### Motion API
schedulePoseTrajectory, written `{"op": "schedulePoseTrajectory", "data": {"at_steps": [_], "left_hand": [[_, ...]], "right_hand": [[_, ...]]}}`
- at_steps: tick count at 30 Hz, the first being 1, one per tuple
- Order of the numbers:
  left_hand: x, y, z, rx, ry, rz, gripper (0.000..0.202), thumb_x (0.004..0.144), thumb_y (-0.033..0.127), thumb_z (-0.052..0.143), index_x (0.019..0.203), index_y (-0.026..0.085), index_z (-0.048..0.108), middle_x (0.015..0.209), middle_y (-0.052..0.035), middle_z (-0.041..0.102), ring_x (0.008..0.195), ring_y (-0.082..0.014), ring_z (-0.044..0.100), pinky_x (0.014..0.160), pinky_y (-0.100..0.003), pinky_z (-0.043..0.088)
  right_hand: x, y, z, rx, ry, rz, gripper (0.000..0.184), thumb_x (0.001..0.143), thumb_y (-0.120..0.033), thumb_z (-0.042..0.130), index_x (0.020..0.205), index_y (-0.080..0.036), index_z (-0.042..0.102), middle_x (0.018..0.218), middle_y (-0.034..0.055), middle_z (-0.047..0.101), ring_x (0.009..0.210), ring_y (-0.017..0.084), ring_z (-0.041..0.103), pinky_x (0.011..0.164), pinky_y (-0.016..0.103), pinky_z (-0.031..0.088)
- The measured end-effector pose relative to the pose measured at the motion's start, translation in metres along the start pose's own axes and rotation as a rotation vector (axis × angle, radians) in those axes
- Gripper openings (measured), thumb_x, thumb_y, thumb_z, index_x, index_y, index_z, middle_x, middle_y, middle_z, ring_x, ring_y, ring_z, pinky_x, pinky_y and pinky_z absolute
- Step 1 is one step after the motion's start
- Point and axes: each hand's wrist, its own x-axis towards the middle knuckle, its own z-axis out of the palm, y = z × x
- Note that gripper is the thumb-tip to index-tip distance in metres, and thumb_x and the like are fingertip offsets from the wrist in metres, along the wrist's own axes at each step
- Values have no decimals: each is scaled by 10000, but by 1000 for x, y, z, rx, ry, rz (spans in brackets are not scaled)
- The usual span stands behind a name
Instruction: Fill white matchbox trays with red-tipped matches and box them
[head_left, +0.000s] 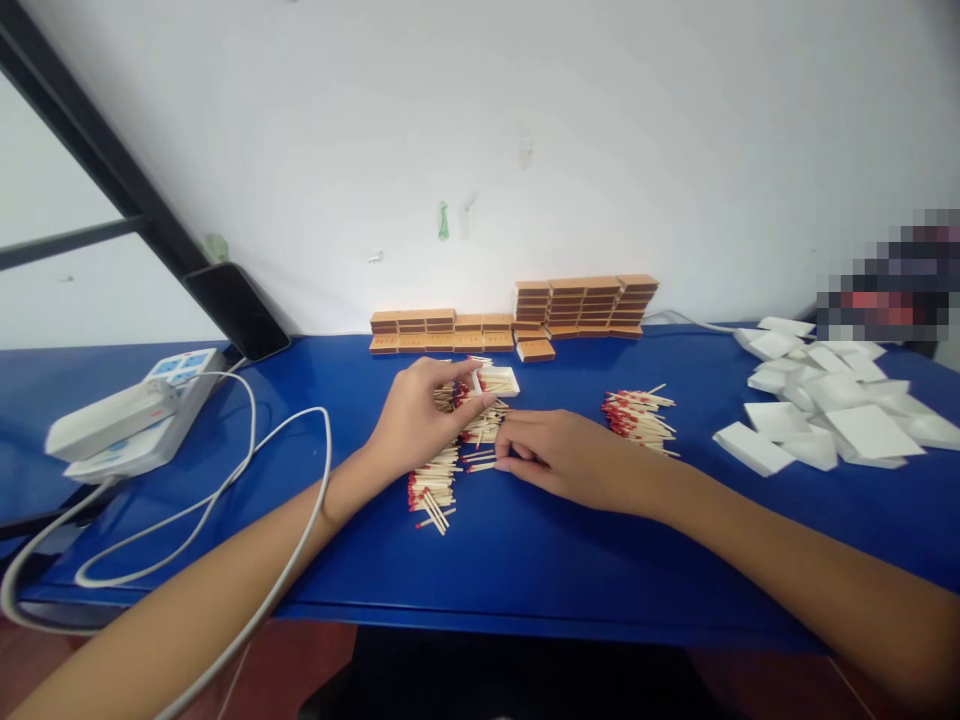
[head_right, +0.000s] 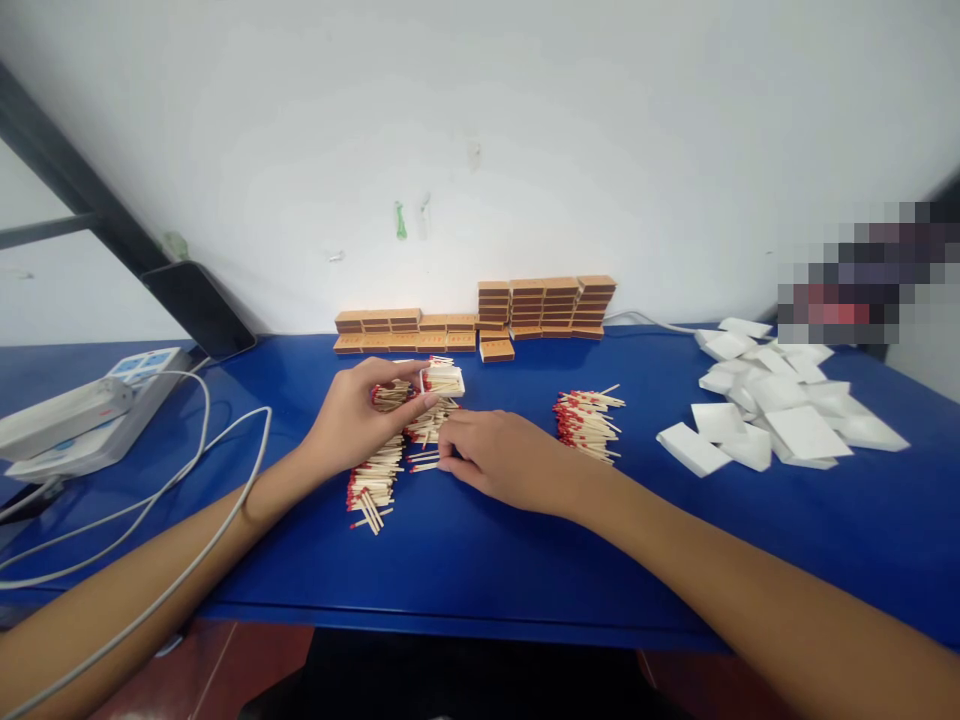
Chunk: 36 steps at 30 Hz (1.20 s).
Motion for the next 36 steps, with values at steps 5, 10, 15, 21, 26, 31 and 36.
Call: {"op": "schedulePoseTrajectory", "data": {"at_steps": [5,10,15,21,26,31,36], "left_hand": [[0,0,0,9,3,0,387,903,410,820,1244,232,775,1023,-50,817,940,-235,729,847,-375,552],[0,0,0,34,-9,0,388,893,413,830,1230,226,783,1029,-62,822,938,-245,731,842,-386,562],[0,0,0,13,-25,-7,410,888,406,837,1261,248,773,1064,-66,823,951,-246,732,860,-400,572],[0,7,-3,-23,-57,10,408,871,393,858,1241,238,782,1031,-67,817,940,-240,726,854,-388,569],[-1,9,-1,-64,-84,48,378,867,400,861,1197,228,792,993,-56,812,896,-220,723,843,-374,564],[-1,7,0,-71,-72,15,375,868,401,858,1196,232,794,994,-59,815,894,-226,724,824,-378,563],[1,5,-2,3,-2,-45,370,897,443,820,1208,243,794,1012,-59,823,946,-256,735,849,-411,563]], "right_hand": [[-1,0,-7,-26,-42,36,159,1066,-263,526,944,-205,610,980,34,689,797,177,612,729,305,405],[-3,7,-30,-49,112,55,174,1062,-311,528,949,-214,616,917,33,657,772,175,583,712,300,405],[-2,17,-45,-104,259,115,170,1044,-323,522,950,-218,618,843,29,614,753,186,556,681,310,390],[-1,22,-38,-159,352,118,137,1031,-304,536,943,-219,596,838,23,600,716,178,535,665,311,384],[-1,19,-34,-166,310,82,129,1033,-269,525,948,-217,607,860,24,615,716,171,544,672,302,379],[-1,15,-38,-160,377,54,124,1031,-274,530,981,-216,627,800,14,591,720,177,546,672,304,385],[-1,9,-34,-122,423,36,123,1016,-276,577,931,-216,642,733,-14,534,665,153,506,649,296,371]]}}
